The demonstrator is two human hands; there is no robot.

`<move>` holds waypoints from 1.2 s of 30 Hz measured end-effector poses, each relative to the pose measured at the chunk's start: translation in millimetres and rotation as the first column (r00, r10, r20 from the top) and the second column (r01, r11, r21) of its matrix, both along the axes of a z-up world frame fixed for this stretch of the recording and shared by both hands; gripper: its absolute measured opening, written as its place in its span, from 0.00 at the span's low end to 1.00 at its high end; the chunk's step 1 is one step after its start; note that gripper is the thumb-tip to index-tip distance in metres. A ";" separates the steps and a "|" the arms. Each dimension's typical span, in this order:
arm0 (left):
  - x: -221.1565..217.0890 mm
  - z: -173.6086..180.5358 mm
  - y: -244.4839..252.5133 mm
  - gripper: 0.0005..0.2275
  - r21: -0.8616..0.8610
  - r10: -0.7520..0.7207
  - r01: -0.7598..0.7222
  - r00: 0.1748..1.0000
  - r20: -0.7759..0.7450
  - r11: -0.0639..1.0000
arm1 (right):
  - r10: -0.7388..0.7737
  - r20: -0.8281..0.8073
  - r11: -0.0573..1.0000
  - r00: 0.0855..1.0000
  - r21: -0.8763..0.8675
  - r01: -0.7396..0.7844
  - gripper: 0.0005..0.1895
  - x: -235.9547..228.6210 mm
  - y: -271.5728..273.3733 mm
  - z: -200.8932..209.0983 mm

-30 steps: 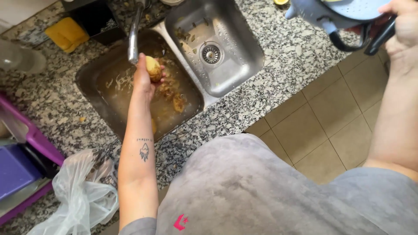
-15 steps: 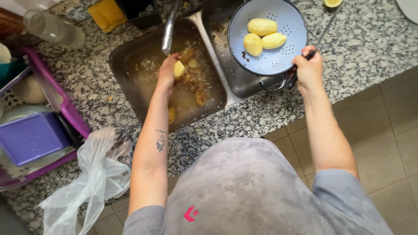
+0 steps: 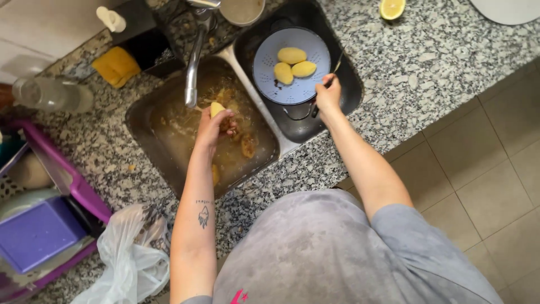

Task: Peeling several potatoes over a sink using a manual peeler and placing them in a colander.

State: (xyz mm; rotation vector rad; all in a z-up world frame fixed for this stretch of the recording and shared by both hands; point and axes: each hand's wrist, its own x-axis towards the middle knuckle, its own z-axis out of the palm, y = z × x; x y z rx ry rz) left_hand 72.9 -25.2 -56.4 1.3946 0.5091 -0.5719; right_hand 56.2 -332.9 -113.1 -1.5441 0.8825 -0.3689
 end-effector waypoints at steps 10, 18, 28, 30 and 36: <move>8.4 6.1 0.0 0.18 0.245 -0.162 0.102 0.958 0.238 0.964 | 0.137 -0.482 0.925 0.866 -0.251 -0.286 0.03 -5.4 -12.2 -3.0; 8.1 -11.5 2.2 0.19 -0.232 0.154 -0.171 0.984 -0.089 0.958 | 0.451 -0.235 0.698 0.861 -0.509 -0.504 0.09 -81.0 25.4 156.3; 29.1 -4.6 12.5 0.19 -0.302 0.115 -0.197 0.956 -0.269 0.933 | 0.549 -0.455 0.681 0.702 -0.244 -0.691 0.04 -213.2 92.1 197.5; 35.5 -14.2 14.4 0.14 -0.242 0.141 -0.210 0.952 -0.273 0.947 | 0.571 -0.499 0.636 0.652 -0.233 -0.735 0.06 -242.8 108.2 200.4; 46.7 -45.7 11.6 0.12 0.106 -0.277 0.287 0.955 -0.103 0.952 | 0.431 -0.563 0.714 0.705 -0.264 -0.648 0.13 -308.4 124.5 198.4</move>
